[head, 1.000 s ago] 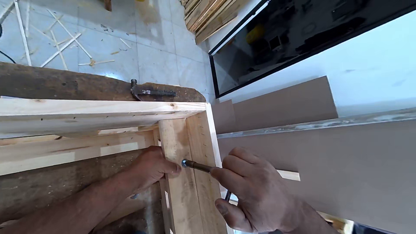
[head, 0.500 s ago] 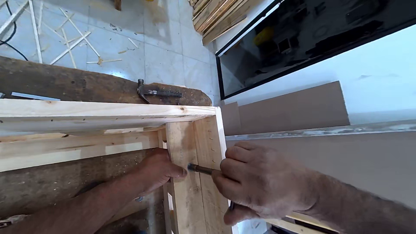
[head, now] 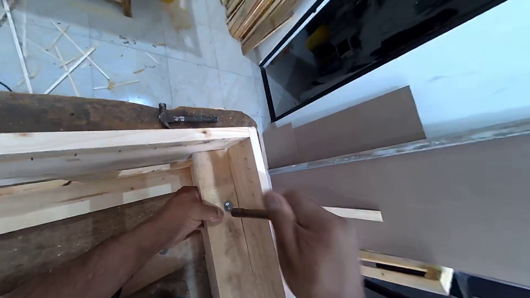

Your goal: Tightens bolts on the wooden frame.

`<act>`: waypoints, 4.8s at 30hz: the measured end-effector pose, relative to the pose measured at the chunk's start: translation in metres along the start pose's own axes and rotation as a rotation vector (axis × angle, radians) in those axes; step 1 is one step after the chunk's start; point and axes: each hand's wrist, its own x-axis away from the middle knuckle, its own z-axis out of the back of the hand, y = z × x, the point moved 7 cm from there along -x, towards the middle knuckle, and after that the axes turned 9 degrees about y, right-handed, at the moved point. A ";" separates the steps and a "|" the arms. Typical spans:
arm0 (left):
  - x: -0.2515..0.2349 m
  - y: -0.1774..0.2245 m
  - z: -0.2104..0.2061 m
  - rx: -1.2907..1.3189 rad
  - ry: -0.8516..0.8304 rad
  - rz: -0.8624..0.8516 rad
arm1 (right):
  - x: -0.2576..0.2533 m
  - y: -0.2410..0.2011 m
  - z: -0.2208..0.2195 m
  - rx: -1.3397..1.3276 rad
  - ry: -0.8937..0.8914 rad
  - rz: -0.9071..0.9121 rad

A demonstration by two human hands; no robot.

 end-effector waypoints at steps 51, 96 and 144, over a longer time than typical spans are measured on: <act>-0.004 -0.004 0.004 -0.021 0.011 0.067 | -0.005 -0.001 -0.021 -0.196 -0.264 0.849; -0.004 0.000 0.004 -0.047 0.000 0.030 | -0.004 0.005 -0.028 -0.190 -0.325 1.018; -0.003 0.004 0.002 -0.045 0.008 -0.010 | -0.002 0.006 -0.027 -0.241 -0.349 1.062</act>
